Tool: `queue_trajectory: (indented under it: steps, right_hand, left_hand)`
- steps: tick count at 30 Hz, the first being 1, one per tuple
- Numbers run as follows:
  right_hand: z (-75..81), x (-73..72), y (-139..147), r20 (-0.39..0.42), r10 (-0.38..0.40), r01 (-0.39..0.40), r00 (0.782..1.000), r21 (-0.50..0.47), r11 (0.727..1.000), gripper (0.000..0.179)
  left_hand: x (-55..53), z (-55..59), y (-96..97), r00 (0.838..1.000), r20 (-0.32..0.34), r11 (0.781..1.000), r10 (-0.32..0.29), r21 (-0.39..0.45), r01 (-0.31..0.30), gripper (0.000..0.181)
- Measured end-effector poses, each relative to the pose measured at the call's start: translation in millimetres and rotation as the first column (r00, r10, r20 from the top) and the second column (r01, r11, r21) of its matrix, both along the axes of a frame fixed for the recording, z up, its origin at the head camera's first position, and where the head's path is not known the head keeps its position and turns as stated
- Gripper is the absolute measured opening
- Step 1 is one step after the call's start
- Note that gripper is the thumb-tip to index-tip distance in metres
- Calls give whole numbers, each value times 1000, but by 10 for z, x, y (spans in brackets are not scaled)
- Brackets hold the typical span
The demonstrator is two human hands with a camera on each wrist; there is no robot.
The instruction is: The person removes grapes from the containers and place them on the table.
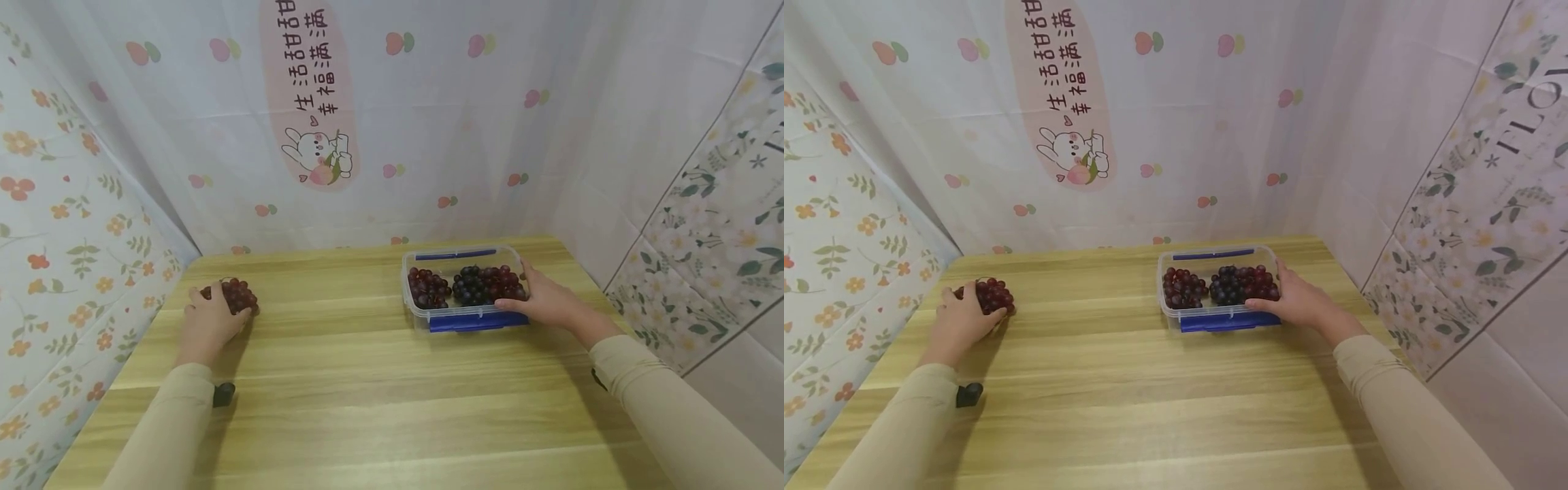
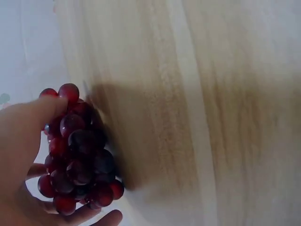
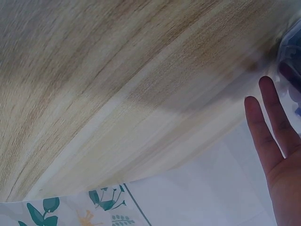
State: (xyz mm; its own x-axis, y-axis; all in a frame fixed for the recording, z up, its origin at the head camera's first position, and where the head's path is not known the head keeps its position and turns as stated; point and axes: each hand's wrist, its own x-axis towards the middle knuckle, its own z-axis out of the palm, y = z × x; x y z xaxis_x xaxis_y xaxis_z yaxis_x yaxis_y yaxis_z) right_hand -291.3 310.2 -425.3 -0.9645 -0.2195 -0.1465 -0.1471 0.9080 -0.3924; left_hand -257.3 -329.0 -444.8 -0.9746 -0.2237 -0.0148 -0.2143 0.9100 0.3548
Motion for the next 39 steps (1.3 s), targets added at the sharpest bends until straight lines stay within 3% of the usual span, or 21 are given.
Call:
queue_trajectory:
  steps: [6, 11, 19, 26, 32, 39]
  right_hand:
    - [11, 2, -5, 4, 0, 0, 1000, 7, 1000, 131]
    - [-9, -10, -7, 3, 4, -4, 1000, 0, 1000, 131]
    - [-49, -14, 15, -17, 2, -2, 1000, -1, 1000, 132]
    - [-47, -25, 21, -17, 3, -3, 1000, -5, 1000, 132]
    - [-19, -17, 9, -22, 7, -7, 1000, 6, 1000, 131]
    - [0, -1, -7, -18, 5, -5, 1000, 19, 1000, 132]
  left_hand:
    - [-27, -6, 30, 997, -59, 998, 51, -44, -54, 86]
    - [-21, 17, 4, 995, -46, 994, 92, -55, -94, 83]
    - [-78, 81, 47, 998, 59, 998, 38, -59, -35, 87]
    - [-135, 134, 80, 996, 86, 999, 22, -51, -18, 89]
    - [-196, 281, 238, 1000, -10, 997, 15, -75, -16, 81]
    - [-391, 537, 591, 985, -150, 993, -89, -96, 75, 85]
